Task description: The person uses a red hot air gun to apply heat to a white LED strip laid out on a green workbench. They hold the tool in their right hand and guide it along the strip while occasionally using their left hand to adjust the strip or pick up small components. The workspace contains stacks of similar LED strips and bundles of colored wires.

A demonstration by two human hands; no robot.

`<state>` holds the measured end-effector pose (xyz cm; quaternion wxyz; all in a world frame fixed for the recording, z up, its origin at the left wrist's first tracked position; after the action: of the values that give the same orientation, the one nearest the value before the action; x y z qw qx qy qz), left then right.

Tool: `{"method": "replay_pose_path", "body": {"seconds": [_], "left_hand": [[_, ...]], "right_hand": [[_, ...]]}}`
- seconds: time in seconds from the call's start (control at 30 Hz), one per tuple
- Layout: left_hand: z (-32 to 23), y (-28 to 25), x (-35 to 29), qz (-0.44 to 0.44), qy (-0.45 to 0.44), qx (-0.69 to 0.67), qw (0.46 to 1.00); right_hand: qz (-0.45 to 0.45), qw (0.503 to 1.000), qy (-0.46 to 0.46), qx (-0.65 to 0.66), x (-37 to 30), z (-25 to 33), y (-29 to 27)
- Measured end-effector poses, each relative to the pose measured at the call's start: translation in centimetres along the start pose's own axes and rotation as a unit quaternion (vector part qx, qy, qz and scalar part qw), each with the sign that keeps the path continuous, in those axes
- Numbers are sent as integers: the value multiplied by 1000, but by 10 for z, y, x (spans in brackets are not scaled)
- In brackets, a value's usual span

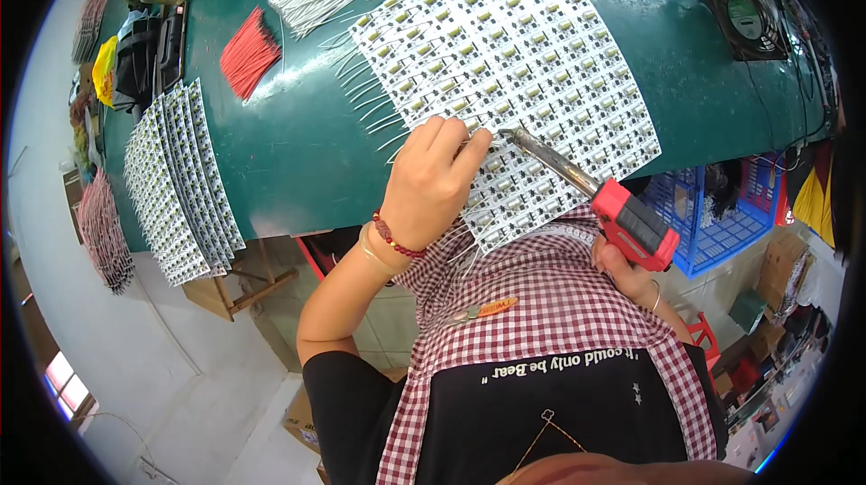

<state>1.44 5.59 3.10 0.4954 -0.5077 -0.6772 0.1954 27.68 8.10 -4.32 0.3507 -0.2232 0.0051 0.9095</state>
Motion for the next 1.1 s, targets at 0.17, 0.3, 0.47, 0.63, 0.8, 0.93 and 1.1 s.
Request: {"method": "replay_pose_path", "body": {"seconds": [0.17,0.3,0.47,0.63,0.8,0.93,1.1], "left_hand": [[0,1,1,1,2,-2,1000],[0,1,2,10,0,1,1000],[-1,1,3,14,3,9,1000],[-2,0,5,15,4,13,1000],[-3,0,7,22,8,19,1000],[-4,-1,8,21,12,17,1000],[-6,0,8,29,16,25,999]], "right_hand": [[-28,997,-16,-73,4,10,-3],[-13,998,-20,-53,-3,2,-5],[-7,1000,7,3,-7,-10,-7],[-21,997,0,-79,-2,0,-4],[-23,997,3,-67,-5,3,-3],[23,998,24,48,-3,14,5],[4,999,-1,43,4,36,10]]}}
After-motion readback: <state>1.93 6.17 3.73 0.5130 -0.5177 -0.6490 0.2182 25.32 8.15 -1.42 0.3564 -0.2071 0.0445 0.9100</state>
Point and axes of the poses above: each hand's wrist, its own x-axis towards the middle knuckle, its own y-axis out of the palm, z = x × y, the point moved 10 cm from there along x, towards the middle knuckle, and after that the axes turned 5 degrees about y, right-handed, at the moved point
